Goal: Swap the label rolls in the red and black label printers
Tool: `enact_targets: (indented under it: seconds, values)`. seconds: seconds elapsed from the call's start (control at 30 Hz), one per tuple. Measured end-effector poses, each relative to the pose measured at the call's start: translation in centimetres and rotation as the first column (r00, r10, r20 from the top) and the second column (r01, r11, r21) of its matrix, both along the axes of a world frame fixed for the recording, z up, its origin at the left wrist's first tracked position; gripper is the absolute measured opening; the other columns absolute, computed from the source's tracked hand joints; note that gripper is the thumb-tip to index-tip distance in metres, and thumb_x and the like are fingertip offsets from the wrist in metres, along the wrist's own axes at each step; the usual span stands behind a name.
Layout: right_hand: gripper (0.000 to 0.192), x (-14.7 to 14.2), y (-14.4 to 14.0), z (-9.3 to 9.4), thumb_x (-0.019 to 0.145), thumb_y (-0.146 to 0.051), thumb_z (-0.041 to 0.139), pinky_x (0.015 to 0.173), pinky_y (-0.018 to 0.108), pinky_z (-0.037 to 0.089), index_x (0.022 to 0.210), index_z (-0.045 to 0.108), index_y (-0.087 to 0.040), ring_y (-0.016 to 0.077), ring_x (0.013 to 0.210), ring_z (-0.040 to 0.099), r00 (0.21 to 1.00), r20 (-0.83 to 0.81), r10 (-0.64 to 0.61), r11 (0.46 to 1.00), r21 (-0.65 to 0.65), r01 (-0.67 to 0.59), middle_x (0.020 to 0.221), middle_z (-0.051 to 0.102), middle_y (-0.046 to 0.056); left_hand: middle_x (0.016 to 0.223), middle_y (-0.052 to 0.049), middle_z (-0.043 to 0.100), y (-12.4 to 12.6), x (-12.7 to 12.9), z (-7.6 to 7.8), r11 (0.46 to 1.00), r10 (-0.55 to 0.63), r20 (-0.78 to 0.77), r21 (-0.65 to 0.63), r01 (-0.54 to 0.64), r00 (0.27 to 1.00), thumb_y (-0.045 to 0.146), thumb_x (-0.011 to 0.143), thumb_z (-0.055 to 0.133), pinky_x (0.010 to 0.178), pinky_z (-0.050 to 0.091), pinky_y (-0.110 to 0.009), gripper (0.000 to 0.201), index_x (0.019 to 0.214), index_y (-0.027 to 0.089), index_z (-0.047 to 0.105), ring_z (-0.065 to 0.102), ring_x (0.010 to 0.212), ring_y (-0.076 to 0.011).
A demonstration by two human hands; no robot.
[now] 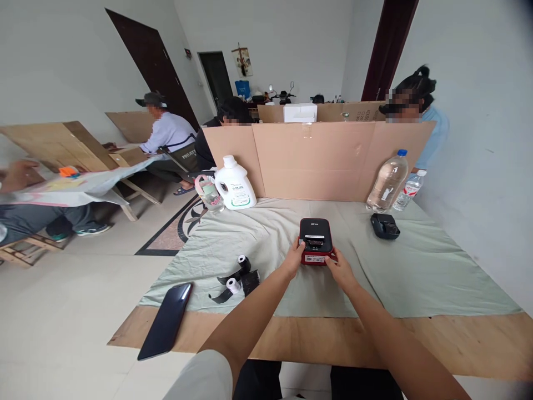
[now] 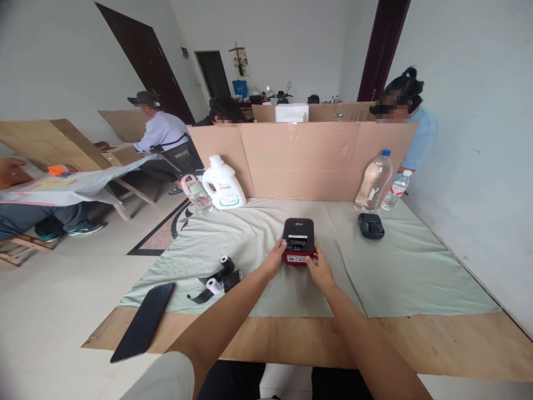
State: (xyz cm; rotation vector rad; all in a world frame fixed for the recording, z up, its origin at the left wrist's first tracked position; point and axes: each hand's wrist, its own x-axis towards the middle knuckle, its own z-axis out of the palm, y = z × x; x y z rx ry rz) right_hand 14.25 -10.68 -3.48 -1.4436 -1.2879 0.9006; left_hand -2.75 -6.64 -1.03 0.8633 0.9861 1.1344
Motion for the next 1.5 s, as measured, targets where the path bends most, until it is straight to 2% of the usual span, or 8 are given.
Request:
enact_targets:
  seconds: [0.13, 0.4, 0.67, 0.87, 1.0, 1.17, 1.37, 1.5]
  values:
    - [0.059, 0.3, 0.9, 0.7, 0.077, -0.052, 0.053, 0.094, 0.044, 0.044, 0.125, 0.051, -0.019, 0.0268, 0.112, 0.054, 0.994, 0.022, -0.111, 0.993, -0.046, 0.112, 0.128, 0.056, 0.011, 0.114, -0.007, 0.065, 0.1, -0.4, 0.8, 0.994, 0.053, -0.029, -0.089, -0.056, 0.998, 0.041, 0.084, 0.054, 0.093, 0.042, -0.031, 0.035, 0.111, 0.019, 0.062, 0.055, 0.111, -0.0218]
    - [0.059, -1.5, 3.2, 2.5, 0.076, -0.052, 0.052, 0.092, 0.039, 0.045, 0.125, 0.051, -0.018, 0.0251, 0.110, 0.055, 0.978, 0.024, -0.208, 0.978, -0.017, 0.208, 0.123, 0.059, 0.011, 0.095, -0.007, 0.067, 1.3, -1.0, 3.0, 0.967, 0.006, -0.102, -0.253, -0.032, 0.995, 0.026, 0.076, 0.059, 0.069, 0.043, -0.027, 0.034, 0.109, 0.016, 0.058, 0.059, 0.078, -0.0163]
    - [0.065, -2.4, 4.2, 2.0, 0.075, -0.047, 0.054, 0.098, 0.042, 0.041, 0.132, 0.043, -0.018, 0.0269, 0.117, 0.052, 0.963, 0.109, -0.247, 0.969, 0.029, 0.245, 0.130, 0.053, 0.013, 0.103, -0.004, 0.067, 1.3, -0.9, 3.1, 0.976, -0.040, -0.142, -0.219, 0.008, 0.989, 0.028, 0.075, 0.057, 0.074, 0.042, -0.030, 0.043, 0.118, 0.024, 0.056, 0.060, 0.088, -0.0186]
    - [0.066, -2.2, 4.3, 1.3, 0.078, -0.045, 0.051, 0.095, 0.040, 0.045, 0.138, 0.036, -0.021, 0.0250, 0.114, 0.055, 0.969, 0.116, -0.219, 0.976, 0.017, 0.219, 0.129, 0.056, 0.011, 0.094, -0.003, 0.068, 1.3, -0.6, 2.7, 0.984, -0.106, -0.173, -0.158, 0.078, 0.979, 0.028, 0.073, 0.057, 0.075, 0.043, -0.031, 0.043, 0.115, 0.024, 0.060, 0.060, 0.082, -0.0180]
    - [0.070, -2.2, 3.9, 1.6, 0.080, -0.044, 0.050, 0.100, 0.040, 0.041, 0.143, 0.029, -0.022, 0.0241, 0.123, 0.048, 0.978, 0.089, -0.190, 0.981, -0.016, 0.192, 0.140, 0.045, 0.009, 0.092, -0.004, 0.068, 1.5, -0.8, 2.8, 0.980, -0.080, -0.198, -0.195, 0.040, 0.977, 0.025, 0.070, 0.057, 0.071, 0.045, -0.030, 0.054, 0.124, 0.023, 0.054, 0.060, 0.080, -0.0184]
    - [0.072, -2.0, 3.6, 2.0, 0.081, -0.041, 0.049, 0.107, 0.041, 0.035, 0.145, 0.025, -0.022, 0.0224, 0.130, 0.041, 0.988, 0.087, -0.129, 0.991, 0.049, 0.125, 0.146, 0.038, 0.007, 0.086, -0.006, 0.065, 2.1, -0.8, 2.8, 0.973, -0.068, -0.240, -0.230, 0.011, 0.969, 0.019, 0.065, 0.057, 0.068, 0.045, -0.031, 0.055, 0.120, 0.020, 0.053, 0.059, 0.076, -0.0181]
    - [0.068, -1.9, 3.6, 2.3, 0.080, -0.034, 0.048, 0.108, 0.041, 0.034, 0.144, 0.027, -0.025, 0.0207, 0.130, 0.040, 0.989, 0.124, -0.082, 0.992, 0.110, 0.068, 0.145, 0.039, 0.004, 0.081, -0.002, 0.062, 2.9, -0.8, 2.8, 0.968, -0.050, -0.246, -0.250, -0.013, 0.968, 0.016, 0.060, 0.058, 0.074, 0.044, -0.038, 0.073, 0.130, 0.031, 0.043, 0.058, 0.077, -0.0196]
    - [0.070, -1.8, 3.6, 2.7, 0.079, -0.032, 0.048, 0.107, 0.042, 0.034, 0.145, 0.024, -0.025, 0.0213, 0.130, 0.039, 0.985, 0.152, -0.077, 0.991, 0.120, 0.059, 0.145, 0.038, 0.005, 0.092, -0.004, 0.063, 2.9, -0.8, 2.8, 0.971, -0.076, -0.259, -0.240, 0.012, 0.963, 0.014, 0.059, 0.057, 0.079, 0.044, -0.044, 0.083, 0.137, 0.034, 0.036, 0.059, 0.084, -0.0225]
